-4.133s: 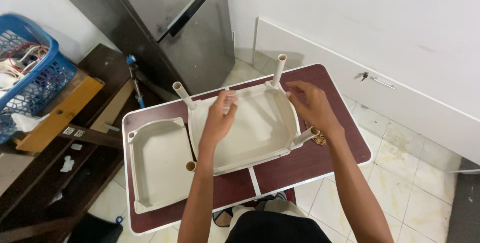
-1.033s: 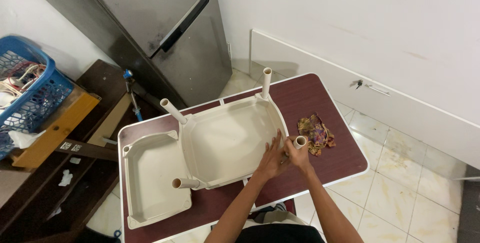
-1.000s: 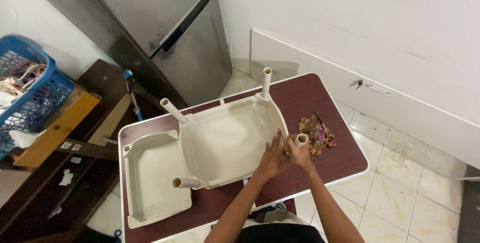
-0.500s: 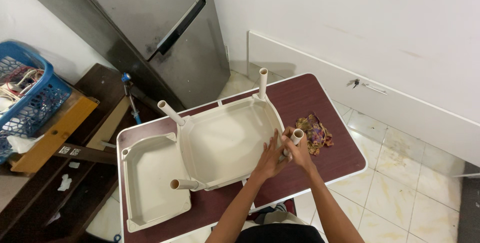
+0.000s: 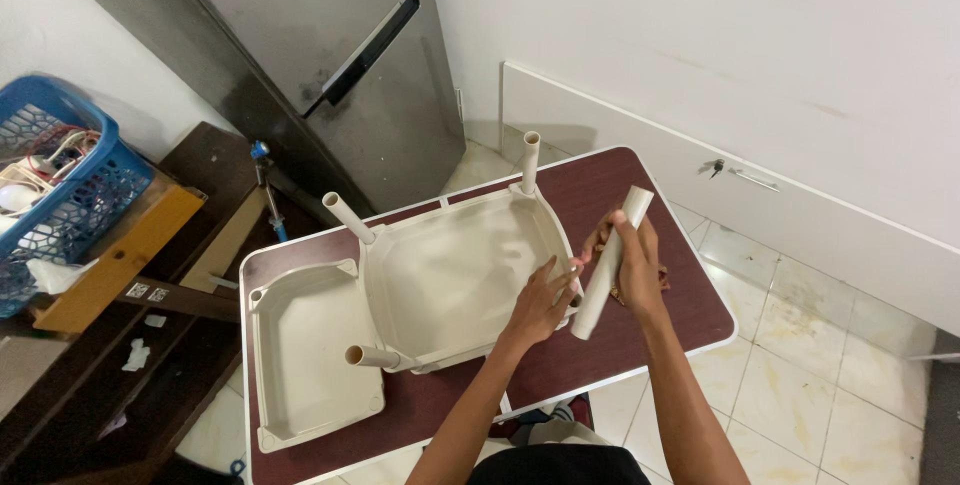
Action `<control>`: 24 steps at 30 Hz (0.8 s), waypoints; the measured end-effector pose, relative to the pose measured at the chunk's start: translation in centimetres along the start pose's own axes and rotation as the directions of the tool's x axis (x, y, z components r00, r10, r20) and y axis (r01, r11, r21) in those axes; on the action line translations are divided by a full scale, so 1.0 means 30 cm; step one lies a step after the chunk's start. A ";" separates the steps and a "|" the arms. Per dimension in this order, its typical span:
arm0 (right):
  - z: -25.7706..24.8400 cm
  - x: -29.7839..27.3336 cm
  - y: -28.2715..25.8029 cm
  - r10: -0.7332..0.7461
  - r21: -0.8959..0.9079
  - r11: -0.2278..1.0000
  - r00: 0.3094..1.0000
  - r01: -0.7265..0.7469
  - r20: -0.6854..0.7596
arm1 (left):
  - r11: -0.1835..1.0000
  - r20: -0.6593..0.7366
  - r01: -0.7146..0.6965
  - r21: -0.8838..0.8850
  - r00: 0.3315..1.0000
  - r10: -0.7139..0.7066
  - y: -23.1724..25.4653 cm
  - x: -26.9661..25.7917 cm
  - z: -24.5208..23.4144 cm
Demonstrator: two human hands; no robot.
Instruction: The person disassembles a small white plastic table by removing its four legs and placing them into the tabletop. The tabletop and legs are handled one at a time and set on a maroon table in a cluttered room.
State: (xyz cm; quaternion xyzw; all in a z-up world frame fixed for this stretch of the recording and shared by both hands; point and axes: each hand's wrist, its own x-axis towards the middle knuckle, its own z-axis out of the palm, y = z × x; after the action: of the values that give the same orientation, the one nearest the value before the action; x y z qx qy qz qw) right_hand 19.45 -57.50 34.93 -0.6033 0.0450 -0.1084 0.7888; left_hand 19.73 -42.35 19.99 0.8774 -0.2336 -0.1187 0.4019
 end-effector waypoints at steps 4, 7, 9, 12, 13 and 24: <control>0.026 0.017 -0.027 0.111 0.079 0.991 0.991 -0.106 -0.068 | 0.932 -0.183 -0.153 -0.330 0.978 0.096 0.140 -0.059 -0.133; 0.057 0.025 -0.023 0.202 0.037 0.979 0.976 -0.199 -0.086 | 0.895 -0.260 -0.298 -0.333 0.941 0.217 0.244 -0.111 -0.232; 0.081 0.008 -0.010 0.218 -0.022 0.975 0.972 -0.221 -0.091 | 0.885 -0.307 -0.402 -0.235 0.894 0.325 0.291 -0.130 -0.282; 0.098 -0.008 0.014 0.240 -0.032 0.970 0.971 -0.240 0.012 | 0.871 -0.364 -0.488 -0.048 0.821 0.440 0.320 -0.128 -0.330; 0.101 -0.008 0.024 0.245 -0.022 0.969 0.967 -0.244 0.064 | 0.878 -0.374 -0.479 -0.007 0.815 0.442 0.321 -0.118 -0.343; 0.105 -0.119 0.065 0.233 -0.309 0.942 0.921 -0.134 0.312 | 0.778 -0.424 -0.276 -0.565 0.905 0.014 0.296 -0.031 -0.443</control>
State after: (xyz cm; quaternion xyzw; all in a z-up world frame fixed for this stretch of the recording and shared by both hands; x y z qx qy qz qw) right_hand 16.84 -53.23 33.68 -0.7119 -0.0215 0.0814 0.6972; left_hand 21.41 -38.29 35.38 0.6832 -0.1642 0.0244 0.7111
